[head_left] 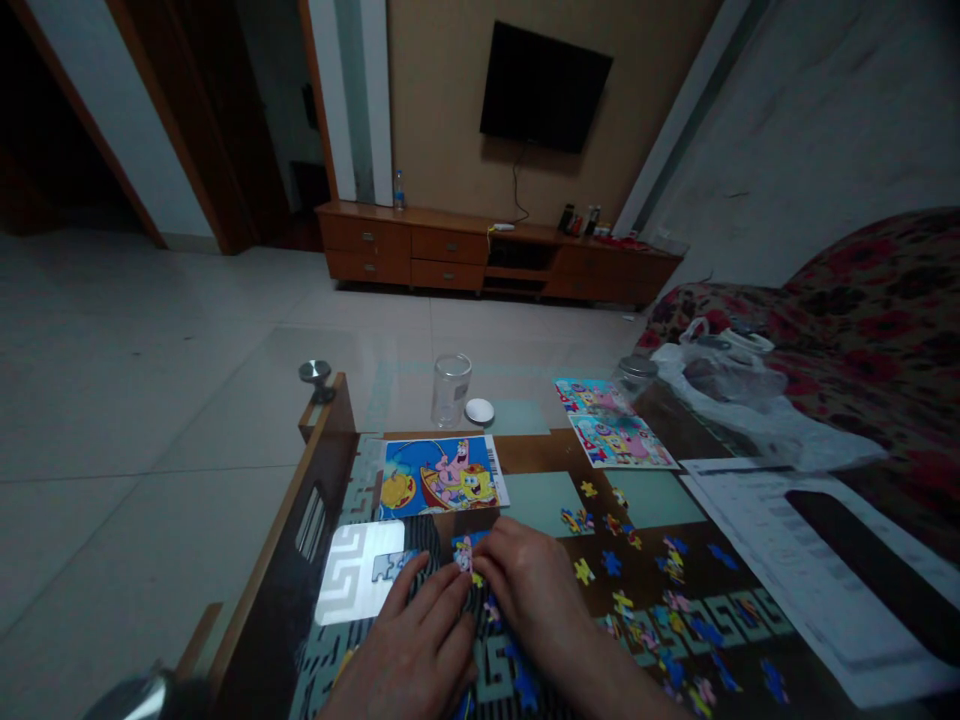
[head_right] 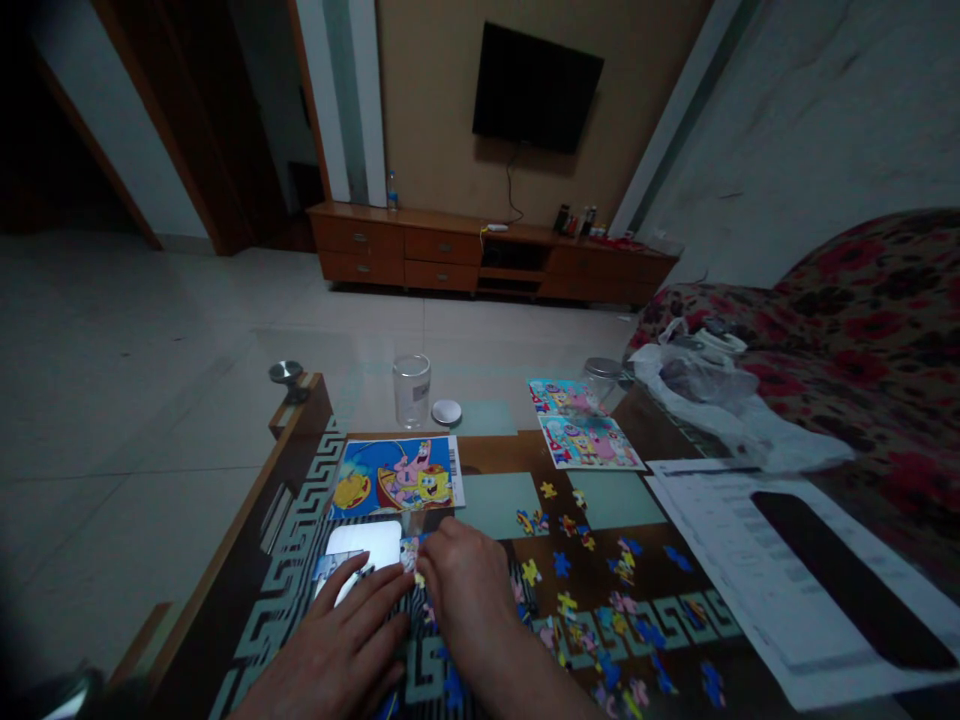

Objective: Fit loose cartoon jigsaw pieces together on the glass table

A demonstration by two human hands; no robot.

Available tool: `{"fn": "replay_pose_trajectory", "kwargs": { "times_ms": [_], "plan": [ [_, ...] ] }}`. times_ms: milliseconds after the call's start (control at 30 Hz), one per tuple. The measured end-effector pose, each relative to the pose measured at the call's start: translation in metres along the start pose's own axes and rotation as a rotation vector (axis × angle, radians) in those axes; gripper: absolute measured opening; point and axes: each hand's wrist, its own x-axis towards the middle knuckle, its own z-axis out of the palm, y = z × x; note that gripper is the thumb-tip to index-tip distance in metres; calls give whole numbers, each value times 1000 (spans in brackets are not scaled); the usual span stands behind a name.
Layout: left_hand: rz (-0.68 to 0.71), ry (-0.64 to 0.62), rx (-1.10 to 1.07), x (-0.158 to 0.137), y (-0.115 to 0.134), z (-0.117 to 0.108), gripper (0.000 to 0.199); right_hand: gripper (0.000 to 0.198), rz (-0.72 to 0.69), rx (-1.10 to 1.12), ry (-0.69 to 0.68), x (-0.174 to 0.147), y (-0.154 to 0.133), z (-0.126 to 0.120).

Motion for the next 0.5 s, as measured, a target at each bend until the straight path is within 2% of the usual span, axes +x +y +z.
{"fn": "replay_pose_trajectory", "kwargs": {
  "times_ms": [100, 233, 367, 500],
  "plan": [
    [-5, -21, -15, 1, -1, -1, 18, 20, 33, 196, 31, -2, 8, -11],
    [-24, -13, -15, 5, 0, -6, 15, 22, 4, 296, 86, -6, 22, -18],
    [-137, 18, -30, 12, -3, -16, 19, 23, -47, 269, 8, -10, 26, -17],
    [-179, -26, 0, 15, -7, -18, 23, 24, -94, 160, -77, -14, 18, -18]
  ]
}}
